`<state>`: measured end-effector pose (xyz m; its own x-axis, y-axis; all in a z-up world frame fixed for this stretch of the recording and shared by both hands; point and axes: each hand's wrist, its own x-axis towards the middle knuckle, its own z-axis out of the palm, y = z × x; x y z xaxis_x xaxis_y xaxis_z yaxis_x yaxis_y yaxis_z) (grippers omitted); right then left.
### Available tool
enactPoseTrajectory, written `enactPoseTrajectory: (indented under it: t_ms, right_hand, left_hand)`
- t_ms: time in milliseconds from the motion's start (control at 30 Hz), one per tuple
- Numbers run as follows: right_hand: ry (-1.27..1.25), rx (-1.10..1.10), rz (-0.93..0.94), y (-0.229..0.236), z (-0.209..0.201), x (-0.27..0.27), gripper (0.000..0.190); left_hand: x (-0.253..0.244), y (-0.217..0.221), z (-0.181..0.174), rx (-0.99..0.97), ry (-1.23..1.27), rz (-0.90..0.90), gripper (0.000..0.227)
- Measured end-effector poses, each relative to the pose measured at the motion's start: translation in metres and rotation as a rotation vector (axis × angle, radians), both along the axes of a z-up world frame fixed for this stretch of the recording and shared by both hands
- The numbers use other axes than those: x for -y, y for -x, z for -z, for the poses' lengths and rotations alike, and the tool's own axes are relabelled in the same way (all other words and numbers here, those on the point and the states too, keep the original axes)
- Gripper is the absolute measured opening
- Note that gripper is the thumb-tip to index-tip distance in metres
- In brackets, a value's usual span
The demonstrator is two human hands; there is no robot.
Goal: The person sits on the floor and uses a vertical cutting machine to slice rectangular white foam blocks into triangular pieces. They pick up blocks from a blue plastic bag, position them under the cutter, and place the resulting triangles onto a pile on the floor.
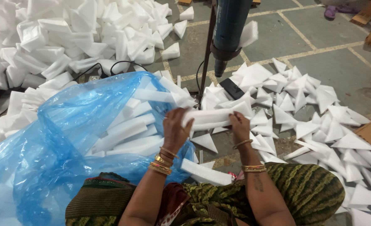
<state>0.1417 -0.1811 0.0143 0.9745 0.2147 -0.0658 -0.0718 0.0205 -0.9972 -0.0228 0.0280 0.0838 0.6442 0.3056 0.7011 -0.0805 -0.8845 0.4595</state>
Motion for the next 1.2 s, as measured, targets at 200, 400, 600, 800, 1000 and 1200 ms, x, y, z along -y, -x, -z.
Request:
enactPoseTrajectory:
  t_ms: [200, 400, 600, 800, 1000, 1200]
  right_hand:
    - [-0.154, 0.075, -0.016, -0.011, 0.006, 0.006, 0.04]
    - [-0.401, -0.129, -0.058, -0.017, 0.016, 0.007, 0.04]
    - [-0.41, -0.112, -0.21, -0.024, 0.042, 0.011, 0.039]
    - [-0.384, -0.241, -0.221, -0.011, 0.027, 0.004, 0.039]
    - [-0.232, -0.35, -0.163, 0.004, 0.028, -0.013, 0.046]
    - [-0.224, -0.364, -0.125, -0.007, 0.036, -0.009, 0.047]
  left_hand:
    - [-0.013, 0.001, -0.011, -0.247, 0.663, 0.133, 0.061]
    - [0.004, 0.008, -0.031, -0.232, 0.694, 0.307, 0.077]
    - [0.012, 0.007, -0.04, -0.257, 0.699, 0.267, 0.075]
    - [0.013, 0.007, -0.048, -0.315, 0.771, 0.227, 0.067]
    - [-0.002, -0.021, -0.027, -0.358, 0.744, 0.179, 0.044]
    - [-0.03, -0.091, 0.027, -0.264, 1.25, 0.32, 0.032]
